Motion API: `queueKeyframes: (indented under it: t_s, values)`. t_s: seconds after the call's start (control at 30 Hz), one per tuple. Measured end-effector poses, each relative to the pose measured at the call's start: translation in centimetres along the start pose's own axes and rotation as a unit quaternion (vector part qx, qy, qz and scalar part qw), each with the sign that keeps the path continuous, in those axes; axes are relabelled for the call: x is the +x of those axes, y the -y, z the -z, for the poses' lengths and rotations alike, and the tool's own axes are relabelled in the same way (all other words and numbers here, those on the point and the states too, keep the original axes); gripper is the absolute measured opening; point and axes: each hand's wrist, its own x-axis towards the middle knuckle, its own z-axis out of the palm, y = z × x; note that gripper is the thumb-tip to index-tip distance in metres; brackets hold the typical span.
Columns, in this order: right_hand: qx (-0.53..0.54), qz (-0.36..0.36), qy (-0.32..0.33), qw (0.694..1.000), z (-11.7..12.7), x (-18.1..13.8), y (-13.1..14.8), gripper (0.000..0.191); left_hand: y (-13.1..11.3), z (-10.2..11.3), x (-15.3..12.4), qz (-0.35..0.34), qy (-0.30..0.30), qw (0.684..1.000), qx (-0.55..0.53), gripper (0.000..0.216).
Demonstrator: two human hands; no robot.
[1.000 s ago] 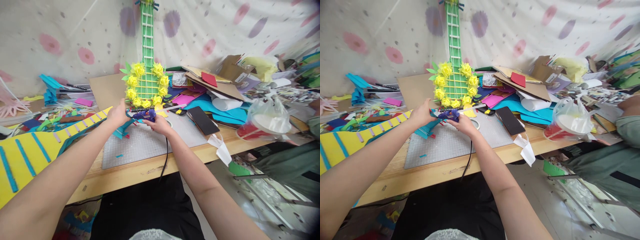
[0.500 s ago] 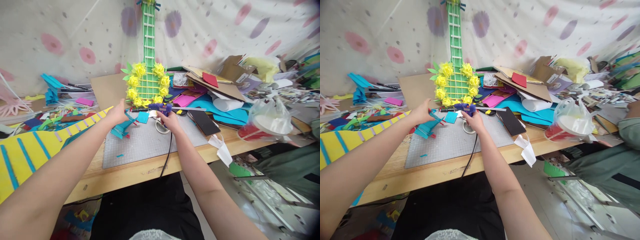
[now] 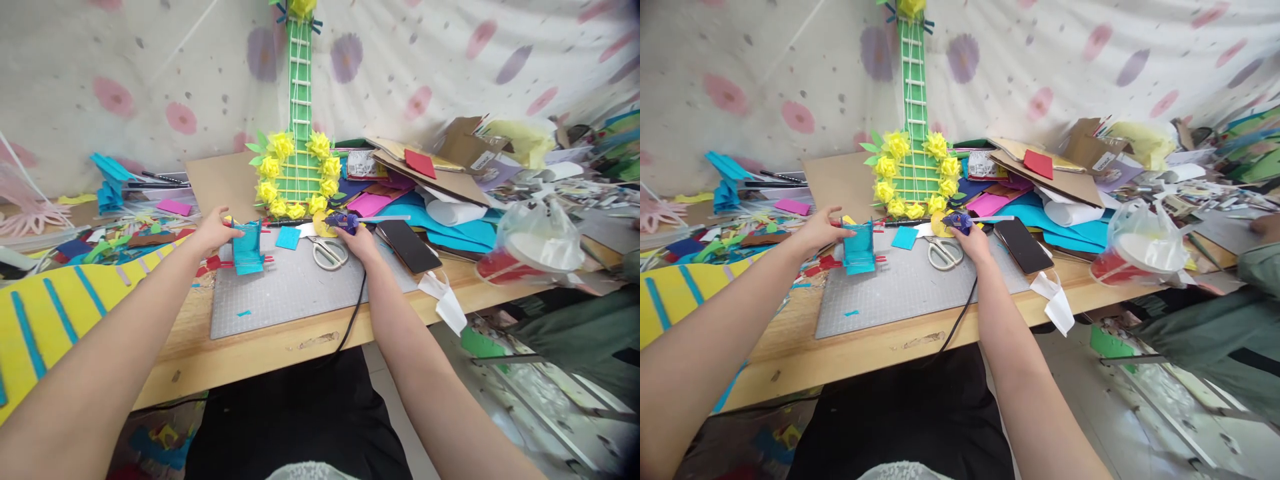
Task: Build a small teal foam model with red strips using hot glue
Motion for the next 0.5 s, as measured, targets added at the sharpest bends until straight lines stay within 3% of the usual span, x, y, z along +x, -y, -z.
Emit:
queueKeyframes:
  t_s: [0.1,0.27,0.4,0.5]
  values:
    - [-0.044,-0.005,-0.008,0.999,0.2,-0.4,0.5,0.054,0.6,-0.5,-1.1,0.075,0.019,0.997,-0.005,0.082]
    - [-0.17,-0.019,-0.07,0.983,2.3,-1.6,1.2,0.06,1.8,-1.1,-2.0,0.094,0.033,0.994,-0.042,0.088]
    - [-0.192,-0.011,0.071,0.979,3.4,-3.1,3.3,0.036,2.3,-0.9,-2.0,0.089,0.052,0.99,-0.097,0.085]
    - [-0.099,0.085,0.155,0.979,2.2,-3.9,5.3,0.033,2.6,-0.7,-2.1,0.054,0.074,0.972,-0.217,0.053]
